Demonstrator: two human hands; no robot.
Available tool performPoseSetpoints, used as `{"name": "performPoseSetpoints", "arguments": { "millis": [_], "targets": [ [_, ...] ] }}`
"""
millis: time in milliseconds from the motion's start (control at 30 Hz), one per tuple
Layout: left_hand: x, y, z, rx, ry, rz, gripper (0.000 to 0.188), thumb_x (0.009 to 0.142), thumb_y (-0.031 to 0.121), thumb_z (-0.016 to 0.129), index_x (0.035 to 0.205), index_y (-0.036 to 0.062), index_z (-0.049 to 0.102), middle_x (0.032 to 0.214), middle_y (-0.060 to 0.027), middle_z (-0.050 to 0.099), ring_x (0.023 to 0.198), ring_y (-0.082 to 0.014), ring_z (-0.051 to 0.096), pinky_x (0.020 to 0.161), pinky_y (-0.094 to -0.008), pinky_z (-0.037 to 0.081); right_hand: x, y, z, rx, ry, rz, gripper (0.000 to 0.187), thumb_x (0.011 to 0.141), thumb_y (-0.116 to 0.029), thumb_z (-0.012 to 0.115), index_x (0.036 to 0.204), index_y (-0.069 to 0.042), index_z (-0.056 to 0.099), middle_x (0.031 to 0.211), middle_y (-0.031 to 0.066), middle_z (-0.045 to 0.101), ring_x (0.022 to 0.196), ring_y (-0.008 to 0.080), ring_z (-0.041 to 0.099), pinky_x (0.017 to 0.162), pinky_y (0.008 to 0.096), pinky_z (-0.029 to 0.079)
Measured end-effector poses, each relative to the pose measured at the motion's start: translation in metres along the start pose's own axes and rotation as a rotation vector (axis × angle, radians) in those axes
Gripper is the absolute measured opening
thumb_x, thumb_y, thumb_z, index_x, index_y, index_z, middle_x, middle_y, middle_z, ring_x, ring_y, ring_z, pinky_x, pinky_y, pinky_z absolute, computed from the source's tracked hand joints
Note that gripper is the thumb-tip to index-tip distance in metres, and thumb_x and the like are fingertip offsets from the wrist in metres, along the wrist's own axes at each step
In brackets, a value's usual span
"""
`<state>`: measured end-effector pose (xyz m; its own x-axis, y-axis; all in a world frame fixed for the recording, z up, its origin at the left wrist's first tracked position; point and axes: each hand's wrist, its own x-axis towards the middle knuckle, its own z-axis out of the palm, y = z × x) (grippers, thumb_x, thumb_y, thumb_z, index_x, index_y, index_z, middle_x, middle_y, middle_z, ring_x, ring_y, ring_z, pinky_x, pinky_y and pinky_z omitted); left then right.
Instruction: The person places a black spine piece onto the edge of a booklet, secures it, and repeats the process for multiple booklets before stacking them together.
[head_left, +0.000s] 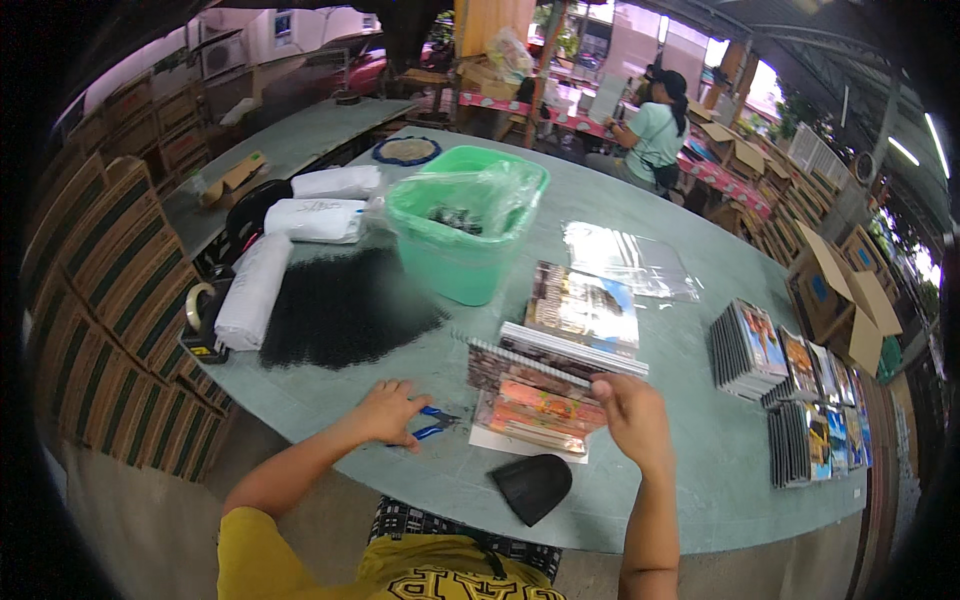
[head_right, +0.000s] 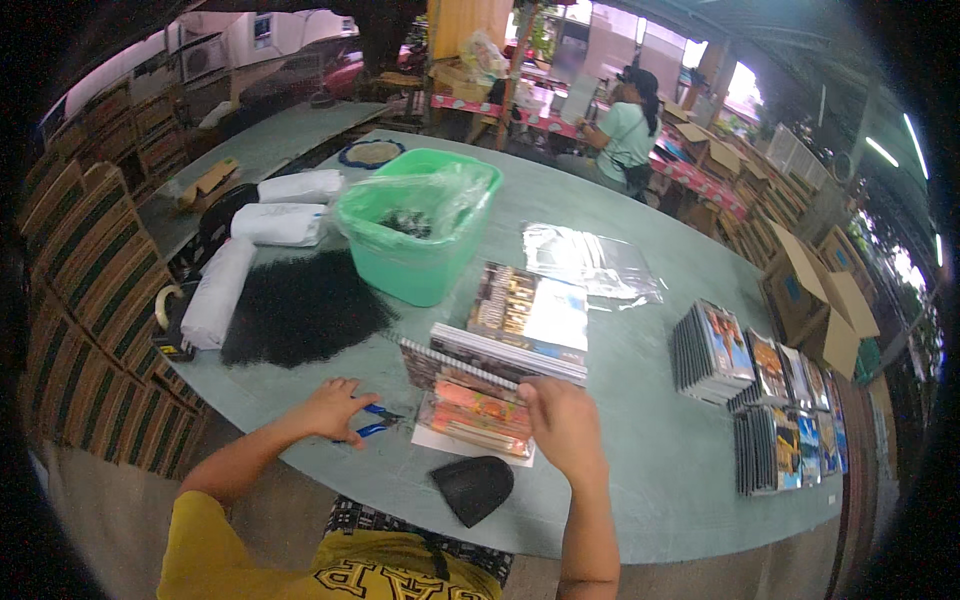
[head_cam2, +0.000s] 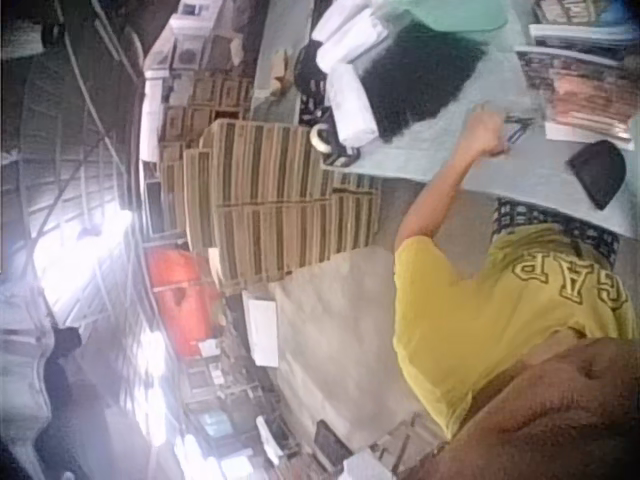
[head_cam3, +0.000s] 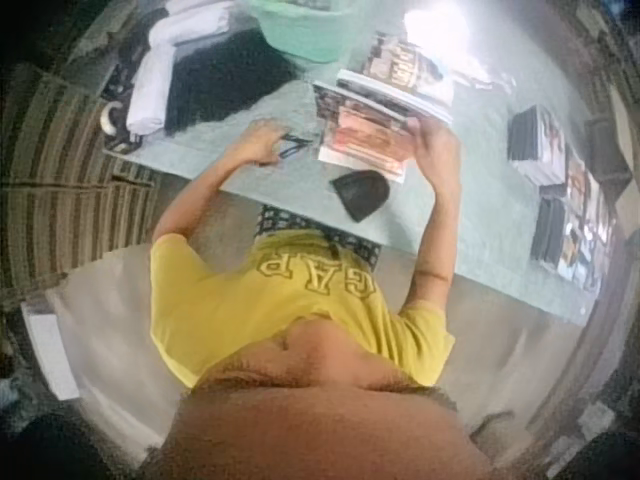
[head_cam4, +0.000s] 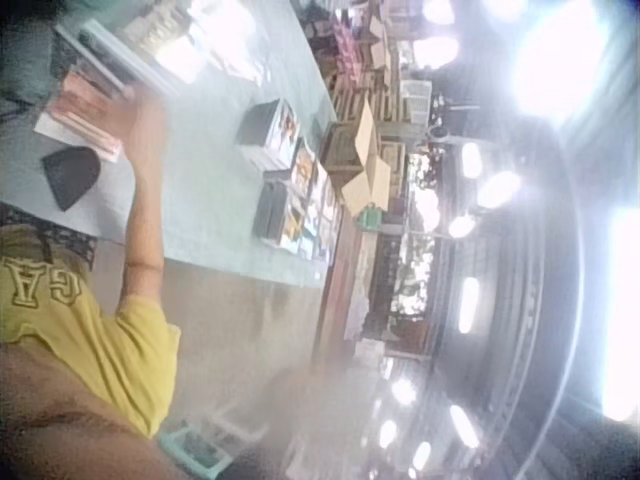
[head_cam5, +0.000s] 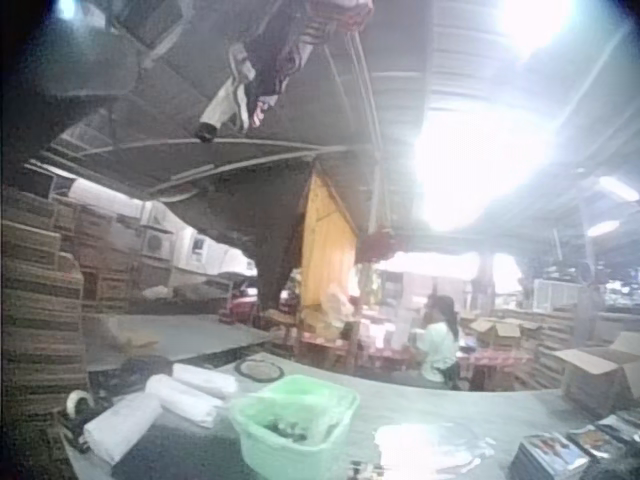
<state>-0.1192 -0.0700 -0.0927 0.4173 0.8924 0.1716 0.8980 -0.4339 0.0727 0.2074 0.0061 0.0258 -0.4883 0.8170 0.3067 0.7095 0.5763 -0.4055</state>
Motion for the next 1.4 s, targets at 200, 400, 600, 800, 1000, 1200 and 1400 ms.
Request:
{"name": "performPoseSetpoints", "arguments": {
  "millis": [200,400,600,800,1000,1200,1400],
  "targets": [
    [0.006,0.007,0.014,-0.138,-0.271,-0.259,0.043,0.071,0.022,0.066,0.109,0.0065,0.056,0.090,-0.0170,0.059,0.084,-0.0334,0.058,0.072,-0.0410,0.047,0.057,-0.080,0.043,-0.110,-0.158,-0.242,0.029,0.083,-0.020,0.058,0.104,0.000,0.059,0.082,0.0180,0.064,0.079,0.0355,0.061,0.070,0.0434,0.048],
    [0.031,0.026,-0.073,-1.193,-0.213,-0.528,0.026,0.084,0.021,0.055,0.105,0.0058,0.053,0.081,-0.0071,0.058,0.067,-0.0163,0.058,0.058,-0.0279,0.045,0.092,-0.076,0.063,0.220,-0.183,-0.202,0.021,0.077,-0.008,0.064,0.098,-0.002,0.064,0.087,0.0156,0.066,0.076,0.0299,0.064,0.069,0.0356,0.050],
    [0.045,0.025,-0.077,-1.433,-0.194,-0.625,0.027,0.087,0.025,0.053,0.107,0.0072,0.050,0.079,-0.0039,0.057,0.065,-0.0126,0.057,0.055,-0.0267,0.044,0.091,-0.072,0.067,0.443,-0.152,-0.172,0.029,0.075,0.002,0.063,0.103,-0.006,0.065,0.096,0.0136,0.066,0.085,0.0248,0.063,0.073,0.0321,0.049],
    [0.055,0.012,-0.080,-0.590,-0.053,-0.363,0.024,0.087,0.029,0.055,0.097,0.0073,0.054,0.078,-0.0058,0.059,0.066,-0.0158,0.058,0.059,-0.0312,0.046,0.086,-0.071,0.071,0.290,-0.094,-0.418,0.031,0.071,0.002,0.064,0.102,-0.005,0.065,0.099,0.0131,0.059,0.080,0.0290,0.059,0.069,0.0353,0.047],
    [0.040,0.010,-0.076,-1.510,-0.392,-0.498,0.040,0.086,0.035,0.054,0.111,0.0039,0.051,0.092,-0.0133,0.063,0.073,-0.0234,0.062,0.062,-0.0347,0.050,0.083,-0.071,0.077,0.233,0.089,-0.139,0.024,0.064,-0.008,0.073,0.083,0.004,0.064,0.094,0.0146,0.056,0.080,0.0300,0.058,0.070,0.0356,0.047],
    [0.050,0.026,-0.097,-1.459,-0.445,-0.597,0.033,0.089,0.033,0.050,0.103,0.0034,0.052,0.089,-0.0121,0.061,0.076,-0.0199,0.061,0.064,-0.0334,0.048,0.076,-0.075,0.080,0.210,0.141,-0.154,0.021,0.065,-0.007,0.073,0.079,0.005,0.063,0.095,0.0148,0.055,0.081,0.0299,0.059,0.070,0.0352,0.048],
    [0.040,-0.002,-0.073,-0.579,0.194,-0.305,0.023,0.085,0.026,0.058,0.088,0.0035,0.055,0.073,-0.0049,0.057,0.068,-0.0151,0.056,0.062,-0.0301,0.045,0.080,-0.066,0.076,0.244,0.135,-0.185,0.020,0.065,-0.003,0.071,0.083,0.003,0.065,0.099,0.0142,0.055,0.082,0.0297,0.059,0.070,0.0348,0.049]
  ]
}}
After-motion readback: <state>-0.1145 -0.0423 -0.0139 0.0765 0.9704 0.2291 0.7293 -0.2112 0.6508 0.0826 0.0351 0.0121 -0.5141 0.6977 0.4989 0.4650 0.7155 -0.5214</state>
